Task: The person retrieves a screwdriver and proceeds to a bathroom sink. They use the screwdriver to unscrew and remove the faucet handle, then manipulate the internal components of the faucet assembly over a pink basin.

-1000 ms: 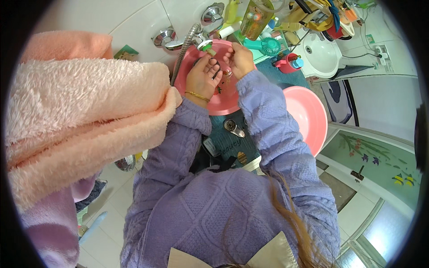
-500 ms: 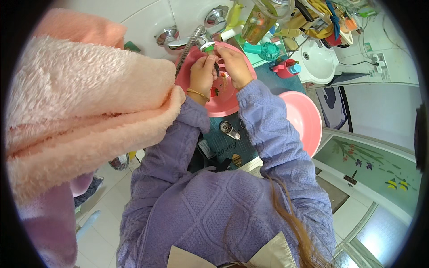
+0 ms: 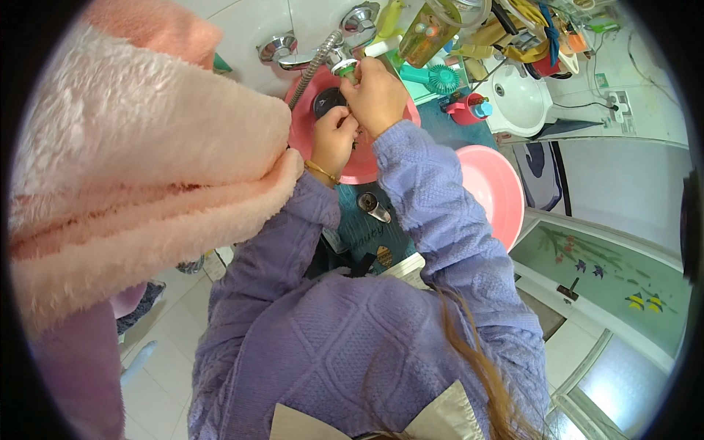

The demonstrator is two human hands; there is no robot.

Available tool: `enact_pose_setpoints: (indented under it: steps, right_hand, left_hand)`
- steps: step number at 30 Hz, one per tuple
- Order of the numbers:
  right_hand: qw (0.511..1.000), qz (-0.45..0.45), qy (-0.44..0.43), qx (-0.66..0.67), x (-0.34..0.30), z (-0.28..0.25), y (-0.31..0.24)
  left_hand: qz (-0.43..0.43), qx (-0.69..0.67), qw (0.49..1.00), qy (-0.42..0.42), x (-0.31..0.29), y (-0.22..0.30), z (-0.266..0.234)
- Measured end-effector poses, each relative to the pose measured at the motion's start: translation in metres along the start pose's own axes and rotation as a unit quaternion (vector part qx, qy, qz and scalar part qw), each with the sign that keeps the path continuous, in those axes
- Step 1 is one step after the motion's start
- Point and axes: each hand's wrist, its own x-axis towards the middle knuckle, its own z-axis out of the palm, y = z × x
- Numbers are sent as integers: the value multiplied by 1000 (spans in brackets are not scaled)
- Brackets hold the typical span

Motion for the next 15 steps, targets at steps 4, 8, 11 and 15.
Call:
enact_pose_setpoints:
  steps: [4, 8, 11, 15]
  right_hand:
    - [874, 271, -164, 368, -2, -5, 2]
    - [626, 381, -286, 617, -2, -12, 5]
    - [642, 371, -241, 626, -5, -3, 6]
    - [835, 277, -158, 448, -9, 7, 4]
  left_hand:
    - [-3, -37, 999, 7, -21, 13, -6]
    - [-36, -59, 998, 8, -36, 10, -18]
    - [-49, -78, 996, 2, -47, 8, -16]
    - [-28, -87, 996, 6, -53, 7, -18]
